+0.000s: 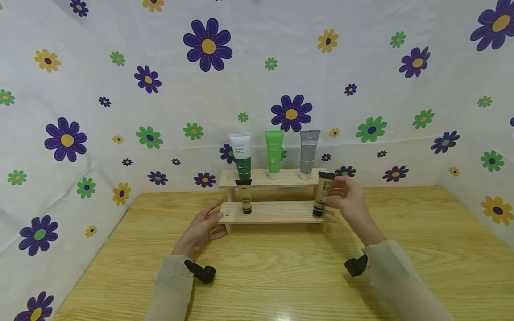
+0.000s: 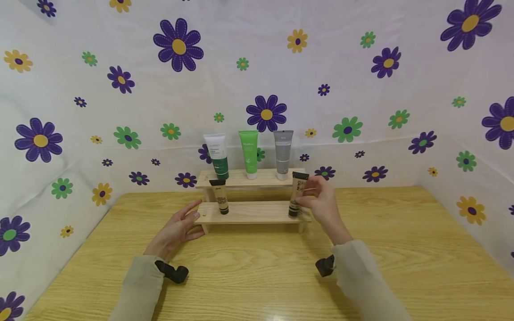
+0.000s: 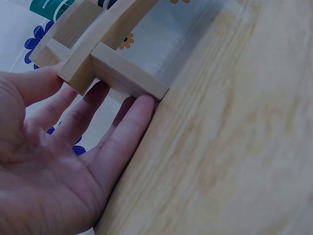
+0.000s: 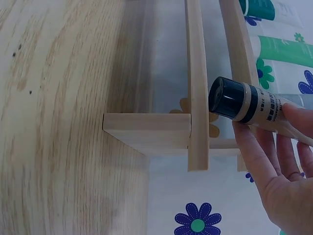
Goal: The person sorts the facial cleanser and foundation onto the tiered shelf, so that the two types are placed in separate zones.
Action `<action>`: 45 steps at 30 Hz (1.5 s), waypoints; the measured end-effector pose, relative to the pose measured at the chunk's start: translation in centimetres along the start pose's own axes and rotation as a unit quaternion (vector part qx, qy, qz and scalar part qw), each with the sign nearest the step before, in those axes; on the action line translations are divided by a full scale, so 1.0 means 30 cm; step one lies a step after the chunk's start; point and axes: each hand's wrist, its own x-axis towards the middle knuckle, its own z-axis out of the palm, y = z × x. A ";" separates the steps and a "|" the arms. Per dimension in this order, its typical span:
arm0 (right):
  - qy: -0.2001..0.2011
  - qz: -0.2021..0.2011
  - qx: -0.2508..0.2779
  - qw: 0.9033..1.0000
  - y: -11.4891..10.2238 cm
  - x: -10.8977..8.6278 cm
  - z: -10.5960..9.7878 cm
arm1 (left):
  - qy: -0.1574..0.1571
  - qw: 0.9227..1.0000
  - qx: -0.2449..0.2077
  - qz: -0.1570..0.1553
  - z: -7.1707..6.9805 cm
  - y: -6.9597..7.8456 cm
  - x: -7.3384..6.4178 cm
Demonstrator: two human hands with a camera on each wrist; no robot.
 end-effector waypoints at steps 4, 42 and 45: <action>0.004 -0.011 -0.026 1.000 -0.003 0.002 0.019 | 0.000 1.000 -0.001 0.000 0.000 0.001 0.000; -0.050 -0.056 -0.041 0.996 0.057 -0.013 0.033 | 0.044 0.999 0.018 0.013 0.022 0.012 -0.015; -0.055 -0.041 -0.064 0.996 0.067 -0.026 -0.015 | 0.070 0.995 0.067 0.032 0.029 0.043 -0.040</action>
